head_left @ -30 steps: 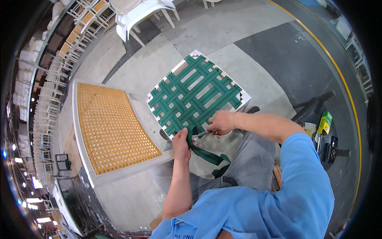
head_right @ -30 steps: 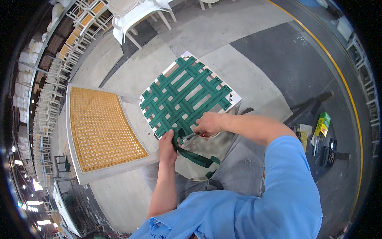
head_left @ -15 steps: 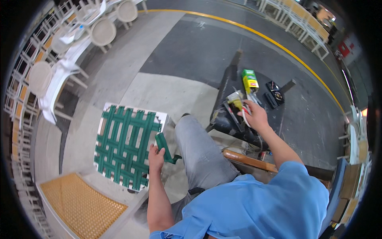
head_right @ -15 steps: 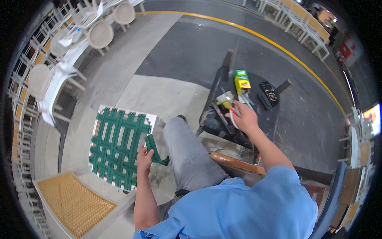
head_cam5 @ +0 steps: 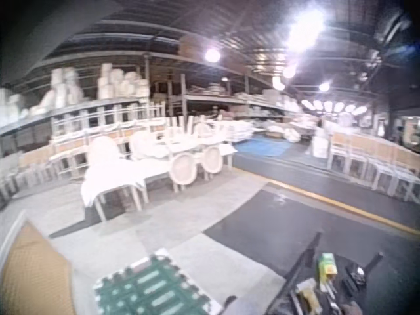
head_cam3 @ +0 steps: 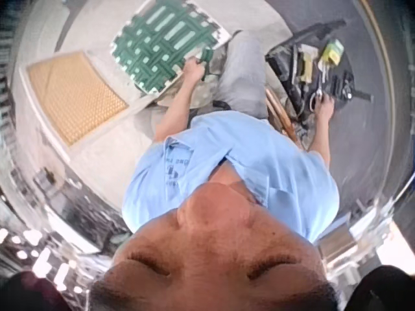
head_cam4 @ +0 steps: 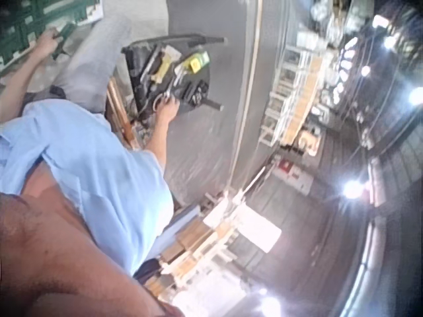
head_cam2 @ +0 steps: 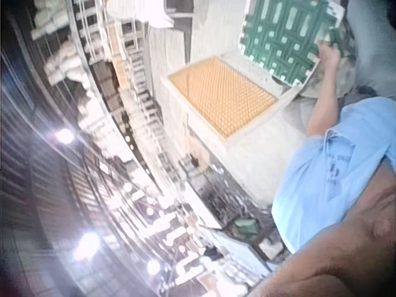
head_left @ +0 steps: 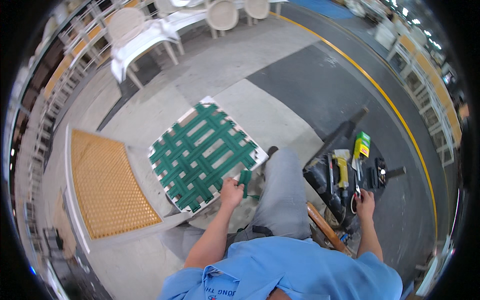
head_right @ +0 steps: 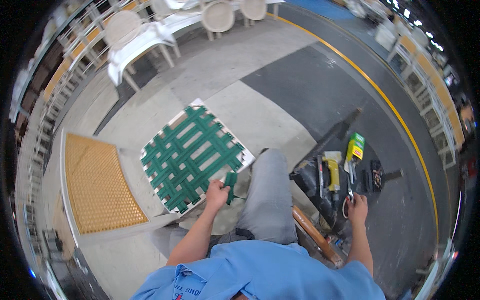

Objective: The person weaves green plastic straps into a white chair seat frame to form a grid pattern, then staples the edges with a pneumatic staple gun. The person trims excess strap ends with scissors and covers the finished seat with a translucent protective sheet, securing it with staples.

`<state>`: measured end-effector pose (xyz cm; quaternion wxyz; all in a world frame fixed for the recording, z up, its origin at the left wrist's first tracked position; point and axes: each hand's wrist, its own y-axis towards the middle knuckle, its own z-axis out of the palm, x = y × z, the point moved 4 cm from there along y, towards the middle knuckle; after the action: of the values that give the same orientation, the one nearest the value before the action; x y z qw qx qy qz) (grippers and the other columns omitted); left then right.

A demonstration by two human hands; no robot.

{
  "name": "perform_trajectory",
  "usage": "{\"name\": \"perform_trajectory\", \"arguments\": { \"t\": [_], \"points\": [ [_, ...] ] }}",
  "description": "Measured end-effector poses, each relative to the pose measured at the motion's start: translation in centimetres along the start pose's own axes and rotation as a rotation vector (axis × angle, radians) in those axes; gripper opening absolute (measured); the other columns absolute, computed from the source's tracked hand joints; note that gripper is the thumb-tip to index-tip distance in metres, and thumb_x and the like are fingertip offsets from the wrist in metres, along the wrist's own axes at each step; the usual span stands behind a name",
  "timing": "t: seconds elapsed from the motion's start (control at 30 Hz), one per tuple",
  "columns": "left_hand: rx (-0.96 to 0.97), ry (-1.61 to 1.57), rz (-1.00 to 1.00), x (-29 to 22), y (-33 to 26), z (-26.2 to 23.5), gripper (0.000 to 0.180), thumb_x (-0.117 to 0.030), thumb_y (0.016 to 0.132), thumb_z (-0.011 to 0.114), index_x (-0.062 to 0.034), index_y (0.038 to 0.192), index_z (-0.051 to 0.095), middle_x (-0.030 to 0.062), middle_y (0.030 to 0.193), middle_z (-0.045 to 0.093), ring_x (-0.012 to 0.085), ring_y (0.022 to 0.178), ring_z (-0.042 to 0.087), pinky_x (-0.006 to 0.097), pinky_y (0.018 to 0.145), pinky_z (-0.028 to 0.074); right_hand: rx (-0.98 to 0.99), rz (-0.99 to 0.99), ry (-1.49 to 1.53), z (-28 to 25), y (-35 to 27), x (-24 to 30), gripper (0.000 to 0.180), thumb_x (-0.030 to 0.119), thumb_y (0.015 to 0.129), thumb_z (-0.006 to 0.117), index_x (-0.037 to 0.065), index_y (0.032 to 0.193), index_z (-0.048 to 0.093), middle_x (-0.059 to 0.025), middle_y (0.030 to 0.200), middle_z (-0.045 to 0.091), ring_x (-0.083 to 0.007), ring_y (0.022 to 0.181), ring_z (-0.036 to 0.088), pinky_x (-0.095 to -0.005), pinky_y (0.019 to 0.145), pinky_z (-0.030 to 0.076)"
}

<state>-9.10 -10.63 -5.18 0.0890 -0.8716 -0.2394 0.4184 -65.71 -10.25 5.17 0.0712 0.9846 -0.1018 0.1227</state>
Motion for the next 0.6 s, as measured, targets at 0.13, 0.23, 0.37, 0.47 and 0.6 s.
{"name": "perform_trajectory", "arguments": {
  "t": [0.13,0.23,0.37,0.47,0.6],
  "points": [
    [-0.101,-0.051,0.104,3.1,-4.0,-0.8,0.026,-0.023,0.089,0.072,-0.0014,0.104,0.068,0.017,0.145,0.056,0.0383,0.126,0.059,0.045,0.103,0.049,-0.066,-0.029,0.101,-0.6,2.1,5.4,0.042,0.011,0.087,0.075,0.006,0.127,0.068,-0.0147,0.11,0.065,-0.0311,0.097,0.066,-0.0401,0.086,0.053],
    [-0.177,-0.167,0.16,3.6,-6.1,-1.4,0.026,-0.021,0.092,0.069,-0.0004,0.108,0.065,0.0178,0.141,0.06,0.0352,0.124,0.062,0.044,0.101,0.051,-0.063,-0.159,0.262,0.1,4.9,11.3,0.037,0.01,0.09,0.074,0.004,0.126,0.068,-0.0134,0.109,0.065,-0.0261,0.092,0.066,-0.0364,0.084,0.053],
    [0.026,-0.522,-0.06,3.0,-6.0,-2.3,0.025,-0.016,0.098,0.061,-0.0022,0.119,0.062,0.0157,0.129,0.069,0.0268,0.116,0.068,0.039,0.092,0.058,0.079,-0.287,0.679,4.0,9.1,20.8,0.029,0.008,0.096,0.07,0.0,0.123,0.068,-0.0095,0.11,0.07,-0.0166,0.095,0.068,-0.0308,0.086,0.055],
    [0.153,-1.135,-0.261,1.6,-6.1,-3.8,0.027,-0.011,0.102,0.051,-0.0043,0.127,0.056,0.0117,0.119,0.074,0.0197,0.104,0.071,0.041,0.087,0.06,0.191,-0.452,0.778,7.1,9.2,31.0,0.027,0.008,0.094,0.072,0.001,0.12,0.071,-0.0096,0.105,0.072,-0.0172,0.093,0.068,-0.0301,0.085,0.054],
    [0.171,-1.225,-0.385,1.3,-5.5,-4.3,0.03,-0.008,0.103,0.046,-0.0058,0.132,0.053,0.0101,0.12,0.074,0.0194,0.094,0.072,0.037,0.083,0.061,0.379,-0.604,0.958,8.3,6.9,41.0,0.026,0.01,0.095,0.071,0.003,0.12,0.072,-0.0077,0.103,0.073,-0.015,0.089,0.068,-0.0291,0.082,0.054]
  ]
}}
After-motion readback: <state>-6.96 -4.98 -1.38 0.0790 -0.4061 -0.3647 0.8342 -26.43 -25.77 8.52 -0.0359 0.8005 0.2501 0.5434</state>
